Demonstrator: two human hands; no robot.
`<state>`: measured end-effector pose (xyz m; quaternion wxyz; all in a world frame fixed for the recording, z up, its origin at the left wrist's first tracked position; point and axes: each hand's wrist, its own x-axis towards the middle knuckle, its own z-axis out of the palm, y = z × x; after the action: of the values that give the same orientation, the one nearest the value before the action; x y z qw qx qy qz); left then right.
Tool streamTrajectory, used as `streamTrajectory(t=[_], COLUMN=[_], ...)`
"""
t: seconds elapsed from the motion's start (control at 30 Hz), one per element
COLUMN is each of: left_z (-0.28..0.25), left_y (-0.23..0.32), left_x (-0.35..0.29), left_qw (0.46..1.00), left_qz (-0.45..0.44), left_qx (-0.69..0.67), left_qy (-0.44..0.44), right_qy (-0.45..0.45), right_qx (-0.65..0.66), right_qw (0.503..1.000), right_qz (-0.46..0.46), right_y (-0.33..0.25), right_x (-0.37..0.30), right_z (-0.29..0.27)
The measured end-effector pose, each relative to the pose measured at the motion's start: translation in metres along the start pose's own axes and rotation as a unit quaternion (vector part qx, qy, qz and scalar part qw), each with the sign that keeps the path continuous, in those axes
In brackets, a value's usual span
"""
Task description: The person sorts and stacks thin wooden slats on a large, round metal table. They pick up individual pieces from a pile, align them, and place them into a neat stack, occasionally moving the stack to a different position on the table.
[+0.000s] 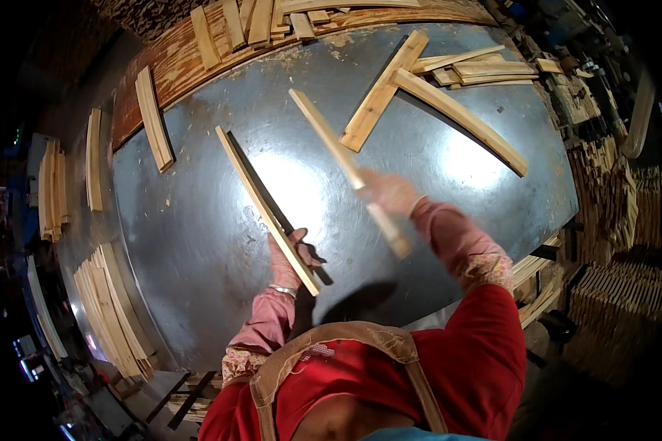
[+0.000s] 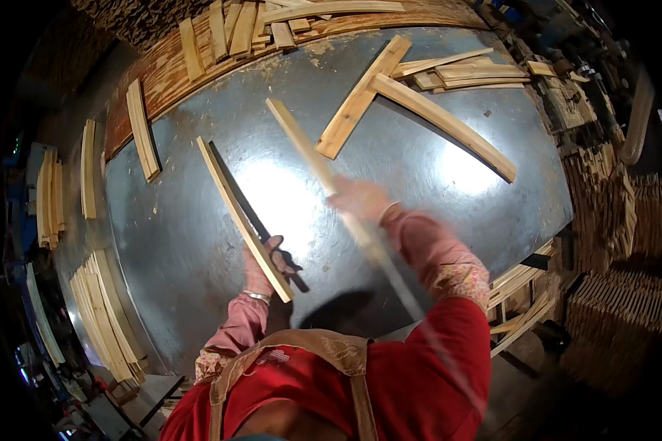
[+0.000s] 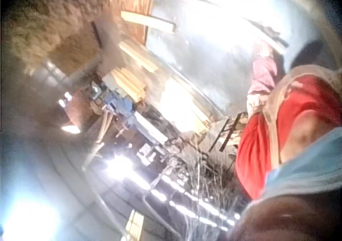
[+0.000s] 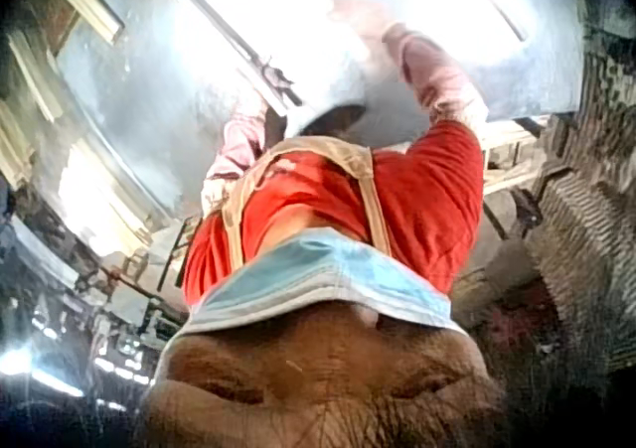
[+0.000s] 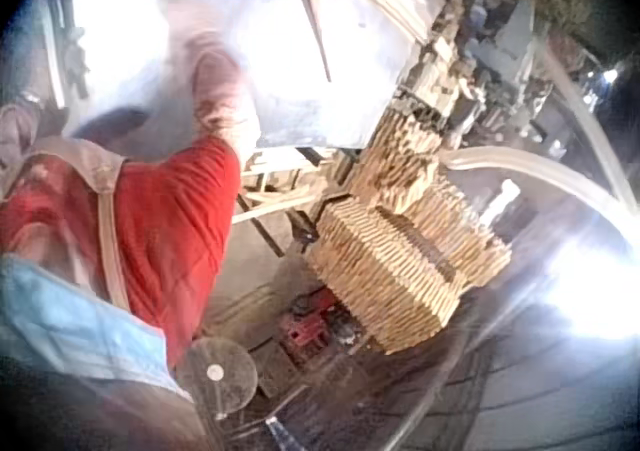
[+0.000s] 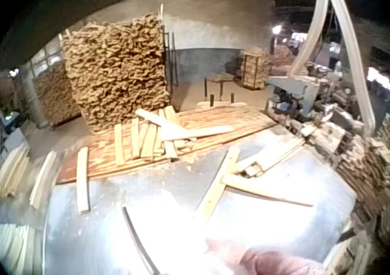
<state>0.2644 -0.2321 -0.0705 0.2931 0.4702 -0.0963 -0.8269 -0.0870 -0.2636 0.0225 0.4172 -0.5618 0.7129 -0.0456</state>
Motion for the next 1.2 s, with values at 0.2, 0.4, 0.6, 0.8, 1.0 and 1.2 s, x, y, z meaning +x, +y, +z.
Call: streamTrajectory(t=[0.2, 0.4, 0.6, 0.8, 1.0, 1.2], left_z=[0.053, 0.02, 0.026, 0.018, 0.04, 0.044], left_y=[-0.021, -0.011, 0.004, -0.031, -0.021, -0.018], left_x=[-0.015, -0.004, -0.002, 0.009, 0.001, 0.008], left_qw=[0.986, 0.998, 0.99, 0.986, 0.971, 0.987], left_qz=[-0.092, -0.047, -0.094, -0.083, -0.129, -0.108], left_qx=[-0.139, -0.022, -0.1, -0.093, -0.115, -0.056], left_qy=[0.017, -0.043, -0.038, -0.109, -0.162, -0.108], right_qy=[0.262, 0.441, 0.328, 0.041, 0.372, 0.139], right_qx=[-0.171, -0.064, 0.251, 0.15, -0.322, -0.267], right_qw=[0.949, 0.881, 0.91, 0.967, 0.863, 0.947], right_qz=[-0.044, 0.158, 0.026, -0.201, 0.114, 0.116], right_y=[-0.063, -0.006, 0.0, -0.023, 0.208, 0.155], right_x=[0.103, 0.164, 0.051, -0.078, 0.032, 0.064], right_z=[0.014, -0.004, 0.063, 0.103, -0.072, -0.147])
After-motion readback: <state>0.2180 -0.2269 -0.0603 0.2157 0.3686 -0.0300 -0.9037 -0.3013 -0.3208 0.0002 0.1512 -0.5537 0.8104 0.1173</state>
